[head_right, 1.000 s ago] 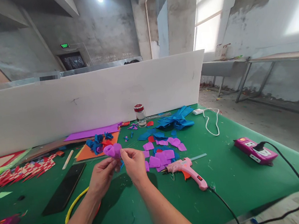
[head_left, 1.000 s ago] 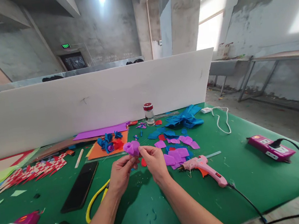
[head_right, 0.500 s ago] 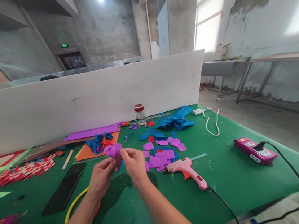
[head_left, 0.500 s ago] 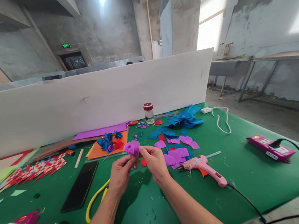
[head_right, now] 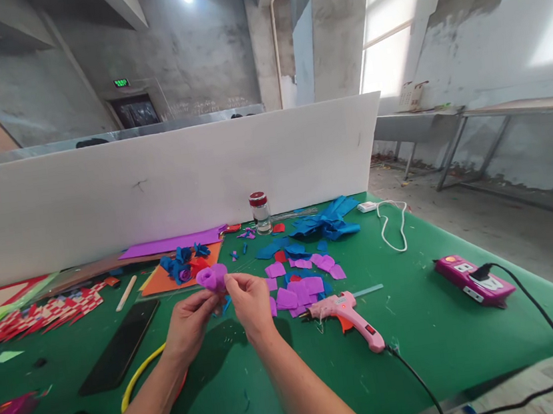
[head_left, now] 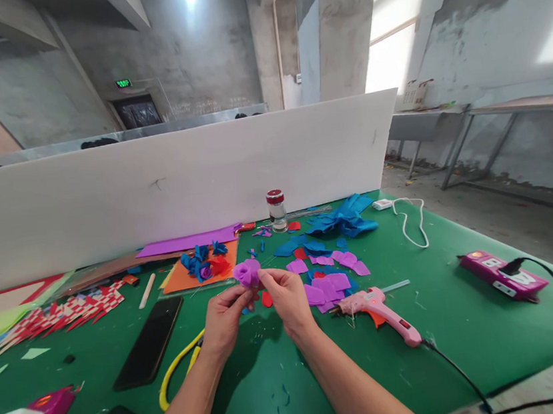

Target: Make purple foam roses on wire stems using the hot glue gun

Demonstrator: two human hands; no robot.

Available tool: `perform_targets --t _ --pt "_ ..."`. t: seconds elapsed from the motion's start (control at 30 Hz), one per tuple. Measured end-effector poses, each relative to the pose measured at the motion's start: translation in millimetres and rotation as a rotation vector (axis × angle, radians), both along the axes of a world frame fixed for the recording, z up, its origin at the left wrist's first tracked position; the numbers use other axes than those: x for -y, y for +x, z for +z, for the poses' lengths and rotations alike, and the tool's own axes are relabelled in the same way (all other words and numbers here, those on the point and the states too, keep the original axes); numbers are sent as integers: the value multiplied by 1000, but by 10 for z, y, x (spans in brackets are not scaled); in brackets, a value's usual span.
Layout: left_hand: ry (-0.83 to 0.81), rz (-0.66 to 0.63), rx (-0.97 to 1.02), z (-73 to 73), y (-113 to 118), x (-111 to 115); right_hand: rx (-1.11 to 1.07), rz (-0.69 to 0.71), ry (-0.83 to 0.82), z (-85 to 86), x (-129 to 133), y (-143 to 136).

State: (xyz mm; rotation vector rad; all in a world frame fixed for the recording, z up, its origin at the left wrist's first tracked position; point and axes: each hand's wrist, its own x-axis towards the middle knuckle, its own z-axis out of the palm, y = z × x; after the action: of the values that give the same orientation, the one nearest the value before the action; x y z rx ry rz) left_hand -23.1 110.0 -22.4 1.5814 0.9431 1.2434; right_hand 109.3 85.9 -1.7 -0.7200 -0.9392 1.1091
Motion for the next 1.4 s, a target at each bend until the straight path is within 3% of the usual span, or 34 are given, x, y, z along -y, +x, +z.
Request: perform_targets --t 0.6,0.9,1.2,1.4 --pt "58 90 -34 9 6 22 124 -98 38 -39 6 -21" --pt "59 114 -54 31 24 47 100 -83 39 -45 9 -32" --pt "99 147 -48 82 80 132 -18 55 -22 -69 3 -57" --pt "117 159 -41 45 72 120 49 -5 -39 -176 -50 -70"
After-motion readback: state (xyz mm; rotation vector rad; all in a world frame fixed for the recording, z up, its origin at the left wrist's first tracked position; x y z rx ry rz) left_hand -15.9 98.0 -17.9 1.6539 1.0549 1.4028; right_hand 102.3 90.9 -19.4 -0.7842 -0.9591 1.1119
